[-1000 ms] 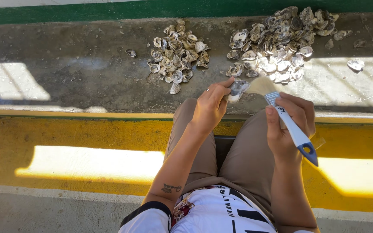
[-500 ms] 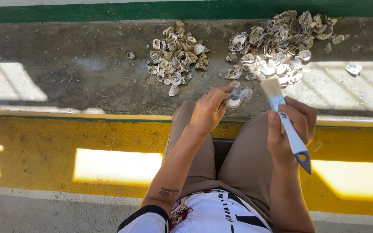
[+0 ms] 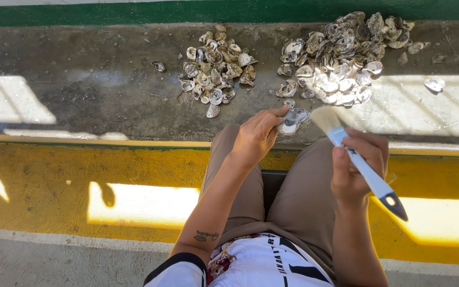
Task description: Cleaning empty oyster shells using a small brush.
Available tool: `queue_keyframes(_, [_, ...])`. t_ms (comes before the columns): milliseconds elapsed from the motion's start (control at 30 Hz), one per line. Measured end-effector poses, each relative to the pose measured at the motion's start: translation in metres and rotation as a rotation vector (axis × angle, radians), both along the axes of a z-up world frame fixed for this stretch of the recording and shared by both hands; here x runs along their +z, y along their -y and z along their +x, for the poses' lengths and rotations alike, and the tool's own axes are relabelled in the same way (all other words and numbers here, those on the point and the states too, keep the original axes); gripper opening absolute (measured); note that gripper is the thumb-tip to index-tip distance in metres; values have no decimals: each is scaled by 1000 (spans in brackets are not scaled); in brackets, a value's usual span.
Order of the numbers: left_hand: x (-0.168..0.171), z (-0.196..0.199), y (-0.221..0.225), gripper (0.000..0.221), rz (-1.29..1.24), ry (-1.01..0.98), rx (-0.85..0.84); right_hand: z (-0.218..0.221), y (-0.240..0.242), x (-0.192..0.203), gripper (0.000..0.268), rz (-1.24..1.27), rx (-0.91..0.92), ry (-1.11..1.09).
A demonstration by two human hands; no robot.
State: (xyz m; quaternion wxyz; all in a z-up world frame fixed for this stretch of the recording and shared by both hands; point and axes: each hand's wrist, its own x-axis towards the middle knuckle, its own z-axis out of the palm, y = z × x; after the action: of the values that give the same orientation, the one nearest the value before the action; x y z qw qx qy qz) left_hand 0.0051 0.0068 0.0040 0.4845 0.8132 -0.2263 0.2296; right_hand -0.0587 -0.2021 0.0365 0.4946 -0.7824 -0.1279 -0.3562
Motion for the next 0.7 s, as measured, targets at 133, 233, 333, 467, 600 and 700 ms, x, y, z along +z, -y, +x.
queue_keyframes(133, [-2,-2,-3,19,-20,-18,4,-4,-4,-2,19,-1,170,-27])
queue_keyframes(233, [-2,-8,-3,17,-98,-71,-30,0,1,-12,19,-26,65,-59])
queue_keyframes(333, [-17,-16,-7,15,-188,-195,-68,7,9,-28,21,12,19,-10])
queue_keyframes(467, [-49,-7,-28,19,-286,-600,-92,3,43,-75,22,15,-84,-129])
queue_keyframes(600, [-140,5,-88,31,-537,-1121,-20,-13,77,-117,24,313,-83,-326])
queue_keyframes(700, [-199,22,-130,30,-592,-1175,12,-19,89,-114,21,427,-66,-356])
